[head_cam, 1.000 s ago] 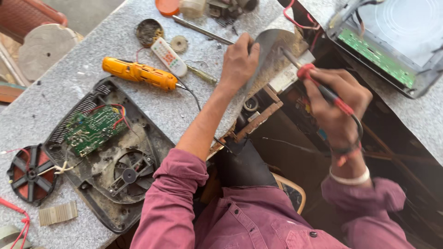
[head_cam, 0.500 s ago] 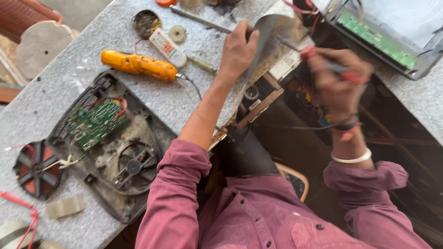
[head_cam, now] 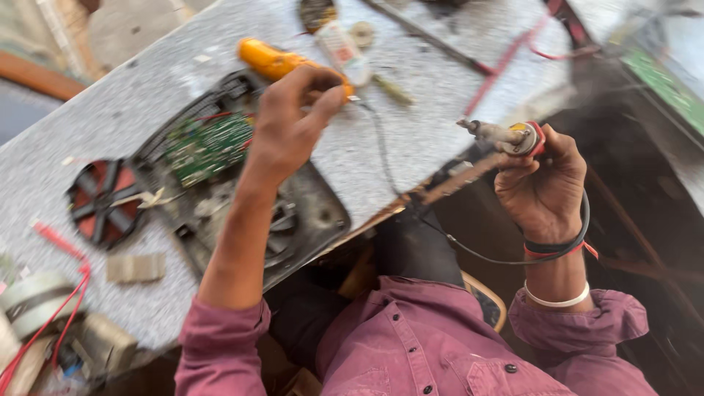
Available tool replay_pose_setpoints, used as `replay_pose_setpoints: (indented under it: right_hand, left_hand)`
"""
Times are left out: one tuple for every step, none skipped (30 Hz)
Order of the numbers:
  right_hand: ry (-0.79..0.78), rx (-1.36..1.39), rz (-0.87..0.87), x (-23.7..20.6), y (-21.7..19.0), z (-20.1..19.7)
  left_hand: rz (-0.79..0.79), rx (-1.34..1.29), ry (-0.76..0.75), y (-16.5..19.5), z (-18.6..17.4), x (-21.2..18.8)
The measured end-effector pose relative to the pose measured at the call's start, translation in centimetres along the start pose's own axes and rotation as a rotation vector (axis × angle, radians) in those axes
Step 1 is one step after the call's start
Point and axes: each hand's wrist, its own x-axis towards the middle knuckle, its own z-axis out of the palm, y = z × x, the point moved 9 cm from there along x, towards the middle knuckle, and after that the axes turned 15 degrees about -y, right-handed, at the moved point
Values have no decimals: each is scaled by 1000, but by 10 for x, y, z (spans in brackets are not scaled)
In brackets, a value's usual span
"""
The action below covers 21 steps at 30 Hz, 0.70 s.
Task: The person uses a yellow heat gun to apply heat to a green circuit board inside a disassembled fan housing. They then switch to a soldering iron to reflow solder joints on the board. The person handles the circuit board, fan housing, heat gun, and soldering iron.
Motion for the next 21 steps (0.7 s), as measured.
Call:
replay_pose_setpoints:
  right_hand:
    - [-19, -15, 24, 13, 11, 3]
    - [-4, 5, 70, 24, 26, 4]
    - [11, 25, 118, 35, 41, 5]
    - [27, 45, 165, 46, 58, 7]
    - [-39, -2, 202, 60, 72, 16]
    - [-104, -47, 243, 74, 85, 26]
    - [-168, -84, 290, 87, 103, 36]
    - [-80, -192, 241, 98, 109, 34]
    - [-29, -280, 195, 110, 116, 37]
    - [26, -371, 152, 121, 123, 41]
    - [52, -440, 111, 133, 134, 45]
    - [-20, -686, 120, 151, 146, 57]
    - [-105, -930, 116, 171, 156, 72]
    - [-198, -1173, 100, 185, 169, 86]
    - [-376, -1431, 32, 193, 187, 105]
    - [-563, -1680, -52, 196, 207, 122]
    - [-630, -1765, -44, 199, 221, 125]
    - [-700, -1846, -42, 203, 236, 127]
    - [-637, -1767, 63, 209, 243, 119]
    - [-629, -1755, 125, 212, 251, 115]
    - [-619, -1743, 187, 214, 259, 112]
  left_hand:
    - [-25, 1, 52, -3, -22, -23]
    - [-49, 0, 107, -7, -43, -46]
    - [-54, -49, 163, -13, -64, -71]
    - [-57, -97, 221, -19, -85, -96]
    - [-58, -145, 279, -29, -105, -119]
    - [-90, -126, 343, -42, -125, -139]
    - [-132, -107, 412, -56, -146, -161]
    - [-180, -86, 484, -70, -167, -185]
    - [-168, 23, 508, -78, -183, -200]
    - [-164, 131, 526, -87, -197, -209]
    - [-164, 237, 536, -96, -208, -219]
    - [-182, 288, 531, -107, -214, -224]
    - [-195, 339, 521, -117, -219, -225]
    - [-224, 342, 479, -131, -221, -223]
    - [-244, 341, 432, -142, -219, -218]
    - [-214, 364, 415, -145, -217, -215]
    - [-179, 384, 392, -148, -213, -210]
    - [-143, 402, 365, -149, -208, -205]
    - [-164, 415, 320, -155, -204, -200]
    - [-187, 419, 275, -160, -197, -195]
    - [-214, 421, 232, -165, -190, -193]
